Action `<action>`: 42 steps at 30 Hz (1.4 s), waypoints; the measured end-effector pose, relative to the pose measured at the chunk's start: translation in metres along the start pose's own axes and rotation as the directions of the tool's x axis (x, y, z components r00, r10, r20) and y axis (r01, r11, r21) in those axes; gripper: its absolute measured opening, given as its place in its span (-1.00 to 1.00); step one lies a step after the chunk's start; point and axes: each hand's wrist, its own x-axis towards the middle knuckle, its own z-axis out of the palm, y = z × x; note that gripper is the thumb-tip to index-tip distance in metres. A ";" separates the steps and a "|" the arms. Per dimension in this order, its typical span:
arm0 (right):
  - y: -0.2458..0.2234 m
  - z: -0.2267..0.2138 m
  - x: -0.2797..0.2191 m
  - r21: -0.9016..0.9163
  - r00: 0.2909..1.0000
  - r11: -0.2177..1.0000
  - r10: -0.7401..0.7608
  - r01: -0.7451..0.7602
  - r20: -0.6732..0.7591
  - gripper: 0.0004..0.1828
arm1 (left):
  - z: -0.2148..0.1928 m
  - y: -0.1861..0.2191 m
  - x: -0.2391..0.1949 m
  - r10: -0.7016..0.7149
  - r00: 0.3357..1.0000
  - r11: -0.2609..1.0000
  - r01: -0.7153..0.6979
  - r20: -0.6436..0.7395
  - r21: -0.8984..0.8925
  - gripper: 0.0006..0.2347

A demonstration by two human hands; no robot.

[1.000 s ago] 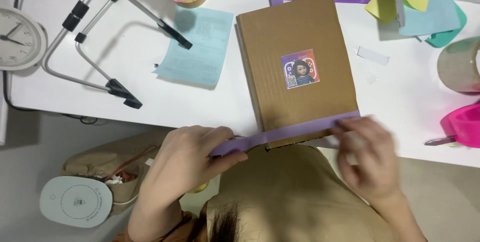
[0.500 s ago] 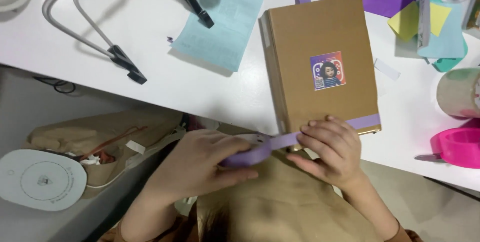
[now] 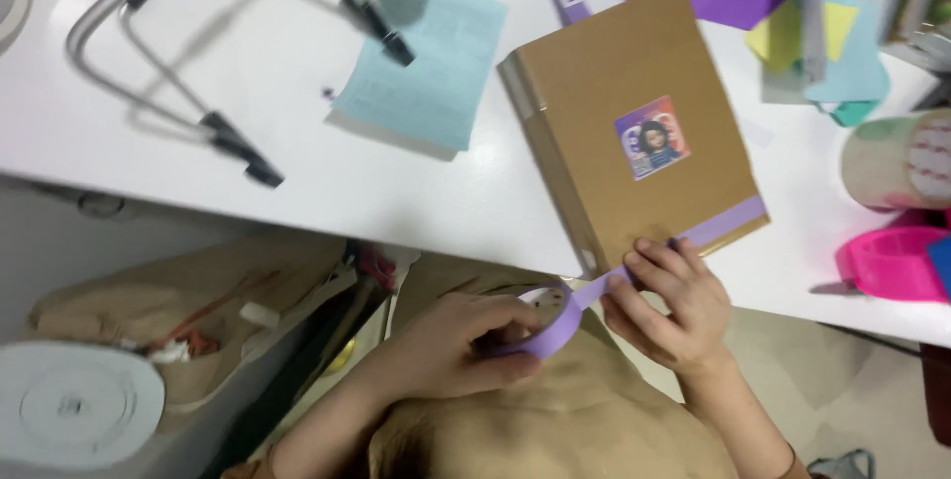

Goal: The person places a sticker on a small cardboard box, then applies two strips of purple tape across the box and cuts them with scissors. The person then places the box into a purple mailing bag.

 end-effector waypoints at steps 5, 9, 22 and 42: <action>-0.006 0.003 0.007 -0.112 0.996 0.994 -0.020 0.011 -0.083 -0.80 | -0.005 -0.009 0.004 -0.010 1.000 1.000 0.010 -0.010 -0.016 -0.87; -0.003 0.005 0.008 -0.189 0.984 0.979 -0.100 0.072 -0.145 -0.83 | -0.001 -0.018 0.009 -0.020 1.000 0.992 0.022 0.023 -0.128 -0.87; 0.041 -0.118 -0.134 -0.663 0.920 0.642 0.326 -0.384 -0.217 -0.77 | 0.006 -0.038 0.023 -0.043 0.980 0.977 0.082 0.195 -0.195 -0.80; 0.172 -0.178 -0.319 -0.653 0.745 0.553 0.667 -0.518 -0.027 -0.42 | 0.031 0.039 0.066 -0.561 0.827 0.826 0.562 -0.037 0.041 -0.68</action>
